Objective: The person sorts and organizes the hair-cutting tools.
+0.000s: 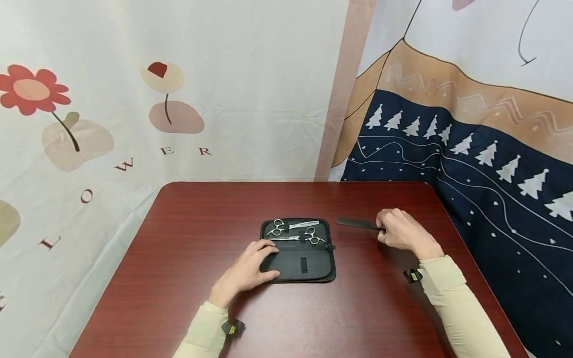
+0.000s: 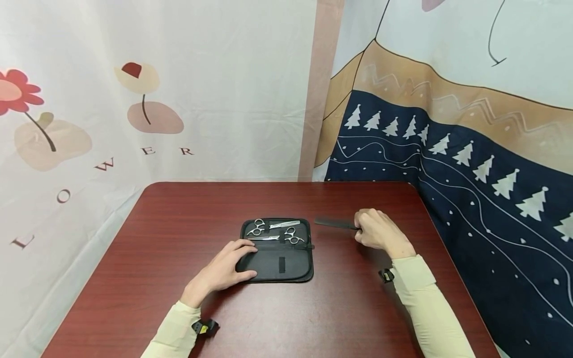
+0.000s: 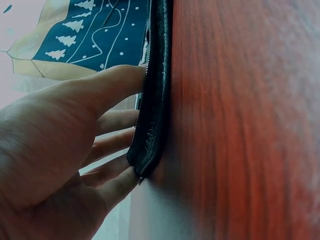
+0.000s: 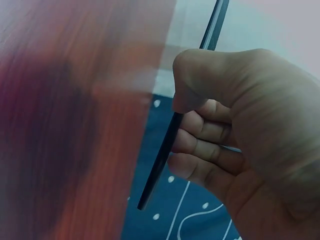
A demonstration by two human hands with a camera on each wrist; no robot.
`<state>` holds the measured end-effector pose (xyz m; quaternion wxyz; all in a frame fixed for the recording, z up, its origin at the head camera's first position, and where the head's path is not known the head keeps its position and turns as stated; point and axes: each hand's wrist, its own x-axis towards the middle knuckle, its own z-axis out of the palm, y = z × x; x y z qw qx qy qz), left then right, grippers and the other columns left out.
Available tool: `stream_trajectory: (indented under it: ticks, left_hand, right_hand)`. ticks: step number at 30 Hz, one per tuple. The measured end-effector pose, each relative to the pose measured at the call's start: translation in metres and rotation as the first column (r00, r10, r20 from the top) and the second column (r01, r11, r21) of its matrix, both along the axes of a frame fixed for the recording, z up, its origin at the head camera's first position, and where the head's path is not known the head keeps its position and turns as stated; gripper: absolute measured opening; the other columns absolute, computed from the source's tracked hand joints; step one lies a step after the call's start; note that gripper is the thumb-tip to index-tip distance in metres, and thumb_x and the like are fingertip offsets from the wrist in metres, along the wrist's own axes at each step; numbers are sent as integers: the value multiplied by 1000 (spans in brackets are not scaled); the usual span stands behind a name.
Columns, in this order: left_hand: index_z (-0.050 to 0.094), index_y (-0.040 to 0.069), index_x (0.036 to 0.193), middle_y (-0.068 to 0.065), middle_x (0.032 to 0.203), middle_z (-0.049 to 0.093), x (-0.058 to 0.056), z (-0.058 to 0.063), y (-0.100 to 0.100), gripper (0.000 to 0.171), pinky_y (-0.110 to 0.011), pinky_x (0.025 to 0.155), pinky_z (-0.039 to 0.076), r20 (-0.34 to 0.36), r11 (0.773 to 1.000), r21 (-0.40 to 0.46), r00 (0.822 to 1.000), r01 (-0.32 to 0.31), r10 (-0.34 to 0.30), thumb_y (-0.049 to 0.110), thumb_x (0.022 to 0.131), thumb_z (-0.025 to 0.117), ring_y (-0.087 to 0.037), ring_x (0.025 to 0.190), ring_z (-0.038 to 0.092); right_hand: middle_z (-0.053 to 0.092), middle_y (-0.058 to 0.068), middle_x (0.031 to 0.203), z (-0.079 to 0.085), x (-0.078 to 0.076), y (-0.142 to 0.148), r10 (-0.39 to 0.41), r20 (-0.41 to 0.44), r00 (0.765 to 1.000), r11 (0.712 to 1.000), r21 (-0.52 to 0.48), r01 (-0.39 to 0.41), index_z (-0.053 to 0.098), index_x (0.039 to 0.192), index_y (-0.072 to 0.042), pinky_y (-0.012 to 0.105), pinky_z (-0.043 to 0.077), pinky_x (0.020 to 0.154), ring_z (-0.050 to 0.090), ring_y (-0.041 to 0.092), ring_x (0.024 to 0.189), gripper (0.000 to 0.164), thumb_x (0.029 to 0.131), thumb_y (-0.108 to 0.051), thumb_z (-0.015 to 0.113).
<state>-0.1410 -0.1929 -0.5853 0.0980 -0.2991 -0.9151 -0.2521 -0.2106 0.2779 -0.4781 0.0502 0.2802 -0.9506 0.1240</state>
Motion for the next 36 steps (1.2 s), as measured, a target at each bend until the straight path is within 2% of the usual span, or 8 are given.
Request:
stream_trajectory:
  ticks: [6, 12, 15, 20, 24, 28, 31, 36]
  left_hand:
    - [75, 9, 137, -14, 145, 69, 7, 12, 2, 57, -43, 111, 56, 17, 1000, 27, 1000, 2, -2, 44, 95, 89, -35, 129, 63]
    - [75, 4, 137, -17, 148, 69, 23, 51, 14, 57, -57, 114, 56, 131, 998, -20, 990, -53, 55, 33, 91, 94, -41, 134, 64]
    - [75, 4, 139, -17, 151, 68, 26, 58, 18, 57, -56, 117, 56, 170, 994, -72, 981, -86, 97, 30, 91, 94, -40, 138, 63]
    - [75, 3, 137, -19, 150, 68, 24, 54, 17, 57, -58, 116, 55, 170, 995, -51, 981, -84, 92, 26, 89, 95, -42, 137, 64]
    - [75, 4, 137, -17, 148, 69, 18, 32, 9, 56, -51, 112, 57, 72, 999, 8, 997, -36, 36, 33, 92, 92, -38, 133, 64]
    - [74, 3, 137, -17, 145, 70, 17, 24, 7, 57, -51, 109, 58, 14, 999, 46, 1000, -10, 9, 36, 93, 91, -38, 129, 65]
    - [74, 0, 136, -21, 144, 70, 23, 39, 12, 59, -61, 108, 57, 46, 998, 68, 999, -16, 13, 30, 89, 94, -43, 129, 65]
    - [72, 0, 140, -20, 148, 68, 26, 43, 14, 59, -55, 116, 56, 62, 999, 36, 998, -26, 24, 28, 92, 92, -41, 137, 63]
  right_hand:
    - [57, -3, 76, 8, 5, -20, 32, -71, 997, 998, -51, -36, 66, 81, -10, 30, 49, 67, 52, 12, 70, 15, 76, 4, 70]
    - [58, -2, 80, 19, 12, -45, 64, -108, 992, 993, -92, -74, 65, 82, -11, 29, 48, 69, 52, 12, 72, 17, 76, 4, 70]
    - [59, -2, 81, 24, 16, -57, 75, -120, 990, 991, -105, -87, 65, 83, -12, 29, 49, 69, 53, 12, 74, 19, 77, 5, 69]
    - [61, -1, 82, 31, 21, -72, 87, -152, 985, 987, -120, -106, 66, 85, -11, 31, 52, 71, 55, 13, 76, 18, 77, 5, 69]
    - [61, -1, 83, 34, 23, -82, 100, -177, 979, 985, -124, -123, 66, 85, -11, 32, 55, 72, 57, 14, 77, 18, 77, 5, 70]
    - [62, -1, 83, 37, 25, -89, 111, -194, 975, 982, -131, -137, 67, 85, -10, 33, 56, 72, 58, 15, 77, 18, 77, 5, 70]
    - [63, 0, 84, 38, 27, -93, 117, -206, 971, 979, -142, -148, 68, 86, -9, 33, 56, 71, 58, 14, 77, 18, 76, 6, 69]
    - [62, 0, 84, 39, 29, -100, 128, -226, 966, 972, -164, -167, 69, 86, -8, 33, 56, 71, 58, 14, 78, 18, 76, 7, 70]
